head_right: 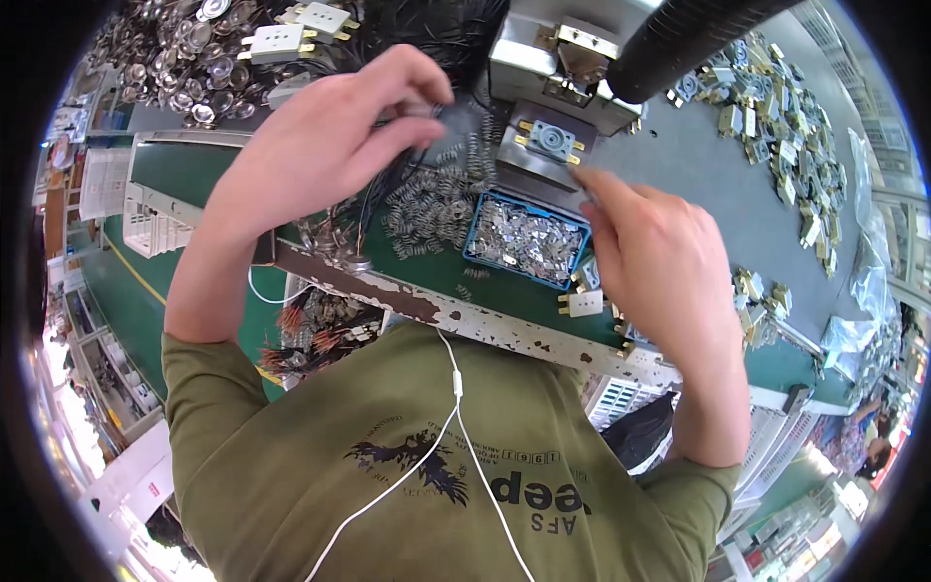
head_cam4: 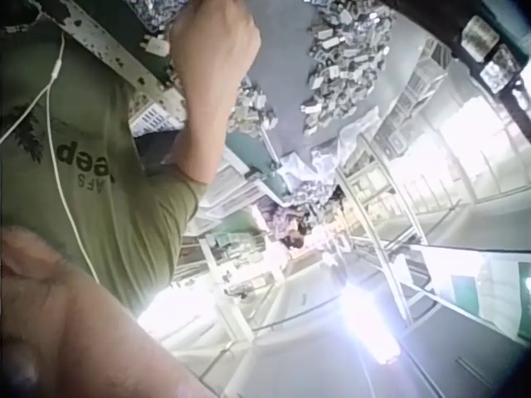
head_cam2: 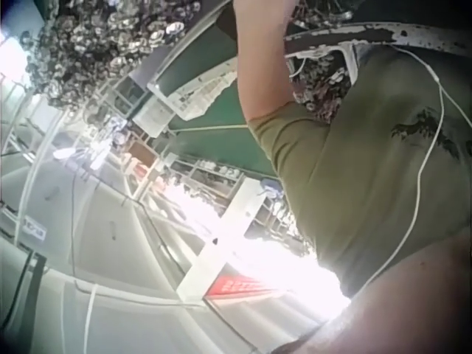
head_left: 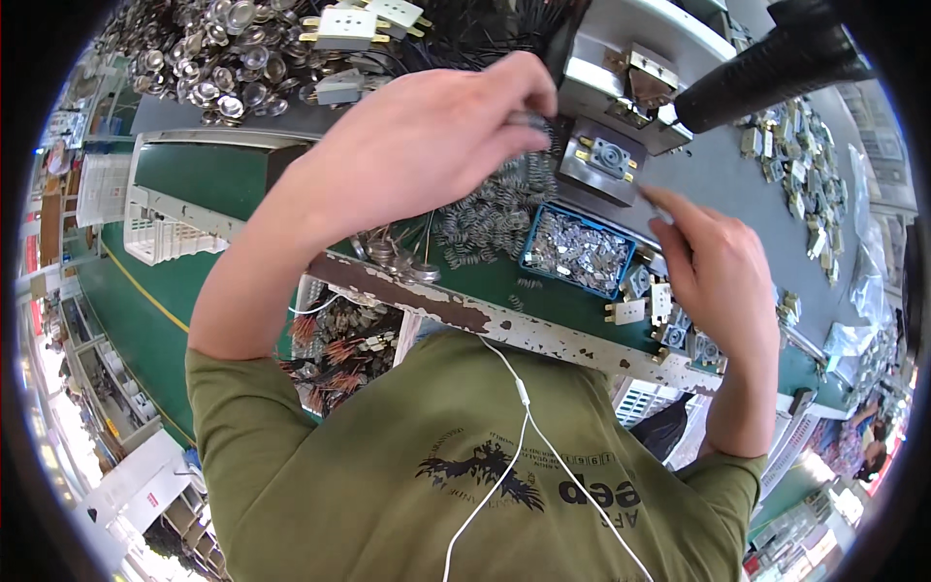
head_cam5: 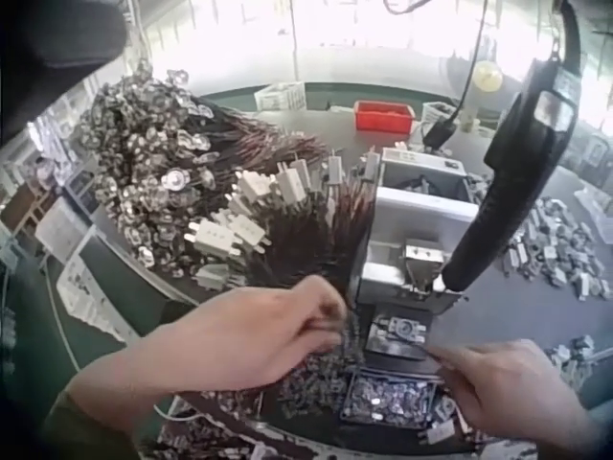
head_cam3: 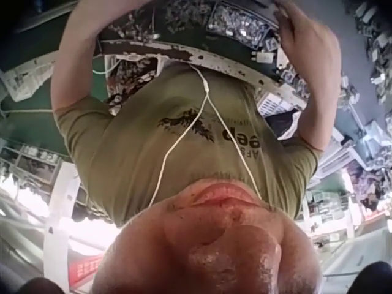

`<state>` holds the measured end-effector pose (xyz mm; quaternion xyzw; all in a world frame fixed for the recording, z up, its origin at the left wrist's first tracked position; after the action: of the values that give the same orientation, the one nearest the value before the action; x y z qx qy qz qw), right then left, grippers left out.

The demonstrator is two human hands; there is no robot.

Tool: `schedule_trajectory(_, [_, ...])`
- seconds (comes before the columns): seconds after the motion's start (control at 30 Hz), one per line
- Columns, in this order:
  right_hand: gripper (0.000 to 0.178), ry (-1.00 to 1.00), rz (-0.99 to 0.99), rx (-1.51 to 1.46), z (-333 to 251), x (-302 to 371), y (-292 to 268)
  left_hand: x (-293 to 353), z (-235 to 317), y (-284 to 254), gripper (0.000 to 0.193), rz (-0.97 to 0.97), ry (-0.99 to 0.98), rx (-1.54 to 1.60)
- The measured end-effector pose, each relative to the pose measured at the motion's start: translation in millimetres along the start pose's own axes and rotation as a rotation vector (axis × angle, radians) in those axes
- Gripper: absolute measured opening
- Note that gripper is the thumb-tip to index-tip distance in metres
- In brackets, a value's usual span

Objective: Assembling electronic components on a circuit board and housing using an electric screwdriver.

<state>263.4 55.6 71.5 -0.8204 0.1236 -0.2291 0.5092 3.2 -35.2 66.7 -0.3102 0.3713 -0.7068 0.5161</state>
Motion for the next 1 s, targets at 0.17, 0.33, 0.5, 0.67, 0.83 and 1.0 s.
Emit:
schedule_trajectory(0.17, [0.027,0.014,0.006,-0.349,19,10,42,-48,1,21,0.018,0.149,0.301,-0.091])
schedule_trajectory(0.33, [0.038,0.082,0.114,-0.472,10,13,67,-76,-1,45,0.020,0.081,0.293,-0.085])
schedule_trajectory(0.5, [0.039,0.028,0.188,-0.526,12,17,77,-86,-6,60,0.015,0.062,0.330,-0.172])
schedule_trajectory(0.67, [0.040,-0.123,0.226,-0.459,10,22,72,-83,-5,61,0.010,0.101,0.350,-0.239])
schedule_trajectory(0.83, [0.036,-0.198,0.260,-0.335,9,29,69,-83,1,61,0.009,0.069,0.280,-0.160])
schedule_trajectory(1.0, [0.035,-0.308,0.313,-0.131,15,38,61,-81,4,59,0.013,0.064,0.218,-0.079])
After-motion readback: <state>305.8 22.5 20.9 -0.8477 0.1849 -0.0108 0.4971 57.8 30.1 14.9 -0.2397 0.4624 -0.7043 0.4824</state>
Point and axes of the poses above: each hand's wrist, its own x-axis away from the middle knuckle, its own y-axis out of the palm, z = x × y, the point moved 2 cm from there along -x, towards the middle knuckle, and after that the axes turned 15 degrees about -z, right-handed, at the moved point
